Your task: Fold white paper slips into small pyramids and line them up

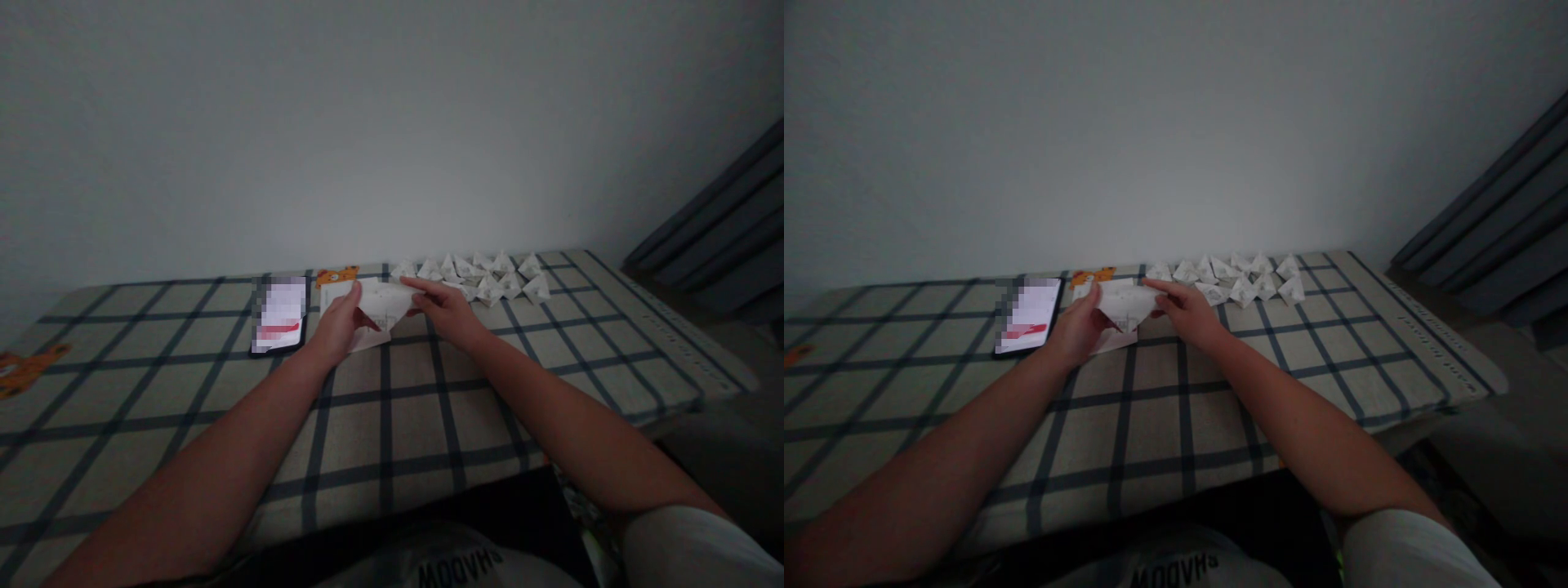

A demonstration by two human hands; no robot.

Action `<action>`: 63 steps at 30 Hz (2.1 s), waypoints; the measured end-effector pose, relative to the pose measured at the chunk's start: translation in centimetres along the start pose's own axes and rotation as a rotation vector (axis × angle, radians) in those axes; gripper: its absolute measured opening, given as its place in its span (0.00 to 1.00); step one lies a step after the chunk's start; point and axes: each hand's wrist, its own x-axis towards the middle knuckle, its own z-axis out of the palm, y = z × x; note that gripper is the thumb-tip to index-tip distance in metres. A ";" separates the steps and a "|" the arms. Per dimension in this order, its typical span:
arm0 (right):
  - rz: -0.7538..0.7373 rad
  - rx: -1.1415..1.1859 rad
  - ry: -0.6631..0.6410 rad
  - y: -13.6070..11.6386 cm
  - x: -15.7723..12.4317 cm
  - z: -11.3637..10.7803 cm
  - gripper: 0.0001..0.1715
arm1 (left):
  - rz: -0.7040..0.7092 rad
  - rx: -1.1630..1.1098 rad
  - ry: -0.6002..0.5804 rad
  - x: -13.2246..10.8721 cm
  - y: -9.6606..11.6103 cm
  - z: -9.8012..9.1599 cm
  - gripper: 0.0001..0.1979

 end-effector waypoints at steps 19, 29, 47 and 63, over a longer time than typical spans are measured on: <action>-0.107 -0.123 0.078 0.5 -0.1 -0.1 0.24 | 0.118 0.283 0.034 -0.5 1.3 0.0 0.15; -0.081 -0.266 0.262 0.4 -0.1 -0.5 0.17 | 0.357 0.324 0.113 0.1 1.3 -0.5 0.13; 0.044 0.253 0.197 -0.2 -0.2 -0.3 0.16 | 0.340 0.333 0.174 -0.2 1.7 -0.8 0.14; 0.048 0.197 0.193 -0.5 -0.3 -0.1 0.17 | 0.306 0.144 0.107 -0.6 2.0 -0.5 0.20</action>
